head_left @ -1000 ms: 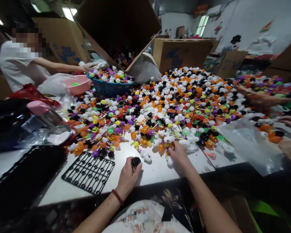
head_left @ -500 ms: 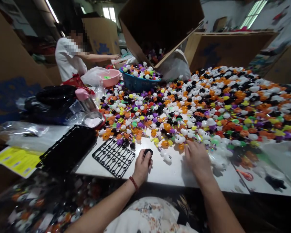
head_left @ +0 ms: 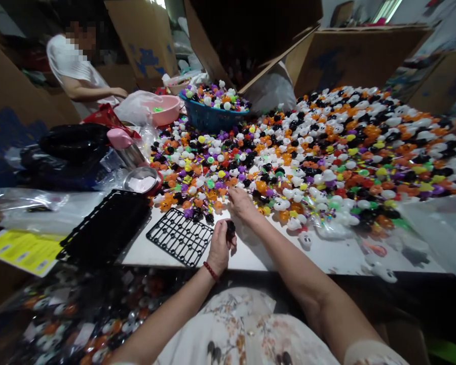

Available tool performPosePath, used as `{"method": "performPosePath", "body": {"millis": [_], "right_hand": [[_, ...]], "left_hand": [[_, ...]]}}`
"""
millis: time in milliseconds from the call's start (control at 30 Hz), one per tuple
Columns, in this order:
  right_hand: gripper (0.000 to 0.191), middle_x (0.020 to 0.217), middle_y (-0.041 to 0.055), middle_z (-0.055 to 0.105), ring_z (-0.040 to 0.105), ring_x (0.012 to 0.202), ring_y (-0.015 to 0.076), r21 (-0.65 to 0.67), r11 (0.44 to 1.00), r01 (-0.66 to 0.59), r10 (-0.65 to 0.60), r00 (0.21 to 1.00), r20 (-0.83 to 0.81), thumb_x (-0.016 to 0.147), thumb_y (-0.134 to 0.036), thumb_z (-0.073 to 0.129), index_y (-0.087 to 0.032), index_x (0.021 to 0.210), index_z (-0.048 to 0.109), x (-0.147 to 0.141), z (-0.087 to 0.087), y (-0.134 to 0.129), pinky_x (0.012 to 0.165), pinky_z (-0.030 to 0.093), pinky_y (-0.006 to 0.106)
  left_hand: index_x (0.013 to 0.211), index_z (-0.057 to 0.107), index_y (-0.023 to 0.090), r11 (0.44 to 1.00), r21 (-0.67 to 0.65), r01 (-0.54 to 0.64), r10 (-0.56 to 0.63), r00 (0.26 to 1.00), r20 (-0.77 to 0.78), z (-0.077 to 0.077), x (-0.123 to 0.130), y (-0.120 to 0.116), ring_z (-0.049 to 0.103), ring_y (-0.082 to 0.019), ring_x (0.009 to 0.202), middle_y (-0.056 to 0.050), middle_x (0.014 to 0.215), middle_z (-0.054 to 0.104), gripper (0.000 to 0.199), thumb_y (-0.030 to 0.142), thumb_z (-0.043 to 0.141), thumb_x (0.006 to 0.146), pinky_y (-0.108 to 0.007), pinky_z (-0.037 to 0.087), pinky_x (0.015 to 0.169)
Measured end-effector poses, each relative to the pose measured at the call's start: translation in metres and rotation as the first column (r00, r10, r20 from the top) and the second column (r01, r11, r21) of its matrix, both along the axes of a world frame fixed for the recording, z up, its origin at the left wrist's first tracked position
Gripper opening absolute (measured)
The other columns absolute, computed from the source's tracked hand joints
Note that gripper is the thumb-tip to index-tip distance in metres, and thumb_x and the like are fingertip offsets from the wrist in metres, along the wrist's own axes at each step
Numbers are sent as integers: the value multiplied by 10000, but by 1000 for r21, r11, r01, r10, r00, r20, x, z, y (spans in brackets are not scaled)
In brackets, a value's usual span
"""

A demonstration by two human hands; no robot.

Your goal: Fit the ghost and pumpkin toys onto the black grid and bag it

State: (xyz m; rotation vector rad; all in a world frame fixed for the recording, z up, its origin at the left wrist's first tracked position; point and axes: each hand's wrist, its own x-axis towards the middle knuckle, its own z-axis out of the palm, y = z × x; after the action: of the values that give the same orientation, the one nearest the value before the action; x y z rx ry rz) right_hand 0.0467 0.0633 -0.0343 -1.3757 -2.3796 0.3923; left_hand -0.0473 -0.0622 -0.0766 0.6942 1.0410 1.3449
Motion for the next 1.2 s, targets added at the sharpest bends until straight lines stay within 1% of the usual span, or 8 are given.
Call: {"method": "performPosePath", "body": {"millis": [100, 167, 333, 533, 767, 867, 1000, 1200], "right_hand": [[309, 1078, 105, 653, 587, 966, 199, -42, 998, 57, -66, 966, -250, 968, -214, 466, -175, 1211, 652, 32, 9, -35, 884, 466, 318], [309, 1020, 83, 672, 606, 925, 191, -88, 995, 39, -68, 930, -361, 969, -287, 496, -199, 1207, 672, 56, 14, -62, 854, 486, 316], [294, 945, 72, 678, 614, 867, 189, -133, 991, 27, -83, 898, -432, 952, -325, 542, -212, 1166, 709, 86, 19, -106, 801, 503, 322], [263, 869, 64, 623, 588, 800, 173, -58, 997, -48, 25, 940, -341, 960, -301, 540, -213, 1124, 726, 81, 19, -106, 728, 488, 290], [241, 868, 56, 656, 589, 773, 159, -113, 990, -84, 45, 949, -313, 956, -347, 555, -224, 1030, 749, 78, 27, -104, 694, 458, 272], [246, 800, 42, 666, 584, 738, 153, -144, 983, -113, 60, 943, -327, 958, -341, 547, -221, 950, 761, 73, 29, -105, 678, 445, 265], [220, 758, 29, 663, 587, 735, 153, -195, 975, -104, 25, 928, -371, 946, -287, 553, -215, 900, 756, 62, 22, -109, 683, 442, 262], [232, 772, 39, 659, 611, 746, 164, -213, 974, -78, -15, 915, -403, 941, -281, 529, -205, 899, 745, 42, 5, -117, 711, 467, 284]], "left_hand": [[1066, 540, 223, 1000, -1, -10, 10, 1000, 25, 1, 1, 1, 416, -59, 438, 76, 576, 442, 429, 611, 489, 892, -143, 301, 399], [1057, 544, 223, 1000, -8, -1, 1, 999, 53, 2, 2, 1, 387, -50, 433, 74, 604, 426, 421, 605, 500, 886, -145, 269, 387], [1033, 547, 232, 998, -27, 58, -58, 998, 14, 4, 1, 0, 319, -49, 412, 76, 605, 381, 402, 599, 505, 876, -157, 218, 368], [966, 558, 209, 994, -50, 94, -97, 993, -72, 5, 3, -1, 308, -41, 405, 63, 625, 411, 404, 596, 545, 849, -169, 212, 362], [958, 530, 223, 993, -64, 102, -110, 983, -148, 9, 4, -4, 308, -55, 394, 77, 588, 380, 413, 622, 521, 852, -175, 204, 356], [876, 485, 229, 995, -65, 75, -86, 978, -189, 8, 5, -4, 334, -63, 410, 68, 611, 392, 401, 629, 508, 860, -188, 215, 358], [802, 427, 234, 997, -68, 44, -58, 973, -225, 2, 6, -2, 332, -80, 438, 67, 598, 369, 418, 642, 490, 868, -212, 260, 382], [814, 455, 230, 998, -66, 11, -27, 966, -256, -3, 7, -3, 354, -96, 469, 59, 595, 397, 458, 686, 462, 861, -225, 314, 429]]}}
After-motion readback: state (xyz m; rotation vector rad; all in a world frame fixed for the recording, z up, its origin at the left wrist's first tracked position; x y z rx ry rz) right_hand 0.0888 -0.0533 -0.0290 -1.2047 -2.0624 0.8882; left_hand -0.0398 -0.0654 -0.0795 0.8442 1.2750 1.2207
